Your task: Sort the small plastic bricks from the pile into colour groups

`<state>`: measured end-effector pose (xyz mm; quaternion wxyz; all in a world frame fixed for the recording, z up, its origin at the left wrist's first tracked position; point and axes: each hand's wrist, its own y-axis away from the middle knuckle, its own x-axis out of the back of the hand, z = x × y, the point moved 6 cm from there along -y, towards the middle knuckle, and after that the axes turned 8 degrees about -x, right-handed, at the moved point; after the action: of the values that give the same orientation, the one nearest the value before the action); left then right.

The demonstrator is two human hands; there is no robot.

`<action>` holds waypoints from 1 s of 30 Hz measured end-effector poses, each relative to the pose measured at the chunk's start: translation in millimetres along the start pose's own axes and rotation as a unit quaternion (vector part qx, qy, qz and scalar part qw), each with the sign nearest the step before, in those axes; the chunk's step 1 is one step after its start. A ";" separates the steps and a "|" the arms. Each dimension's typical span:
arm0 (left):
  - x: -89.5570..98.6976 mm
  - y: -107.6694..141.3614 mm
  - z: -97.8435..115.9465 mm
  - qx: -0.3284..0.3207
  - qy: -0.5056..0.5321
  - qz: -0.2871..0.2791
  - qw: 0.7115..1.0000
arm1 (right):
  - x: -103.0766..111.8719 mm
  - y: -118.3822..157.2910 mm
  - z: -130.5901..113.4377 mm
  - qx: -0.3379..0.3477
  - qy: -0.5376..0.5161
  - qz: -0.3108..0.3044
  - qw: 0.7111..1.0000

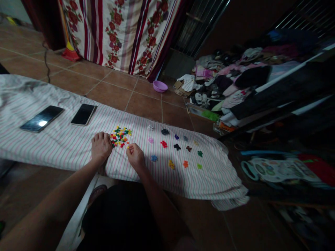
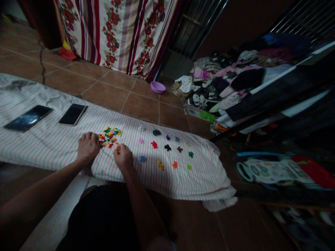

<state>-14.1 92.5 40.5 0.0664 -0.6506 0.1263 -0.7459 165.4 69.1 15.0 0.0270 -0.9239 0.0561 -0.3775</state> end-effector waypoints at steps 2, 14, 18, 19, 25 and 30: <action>-0.5 0.1 -0.3 -0.002 -0.004 0.000 1.000 | 2.9 2.1 0.6 0.005 0.000 0.001 1.000; 1.0 1.0 0.5 -0.002 -0.007 -0.011 1.000 | 46.4 17.3 17.7 -0.028 -0.026 0.069 0.997; 2.8 1.5 0.9 -0.004 -0.011 -0.015 1.000 | 67.6 26.6 30.0 -0.063 -0.019 0.098 0.993; 3.2 1.5 0.9 -0.005 -0.010 -0.014 1.000 | 74.6 29.8 33.6 -0.065 -0.016 0.114 0.991; 2.6 1.2 0.8 -0.007 -0.005 -0.009 1.000 | 121.2 51.5 66.3 -0.047 0.005 0.207 0.977; 2.1 1.2 0.3 -0.009 0.012 -0.006 1.000 | 153.4 64.7 103.6 -0.071 0.042 0.253 0.964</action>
<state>-14.2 90.8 42.2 0.0551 -0.6431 0.1297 -0.7527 341.3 -13.3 41.7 0.0535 -0.8624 0.3163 -0.3917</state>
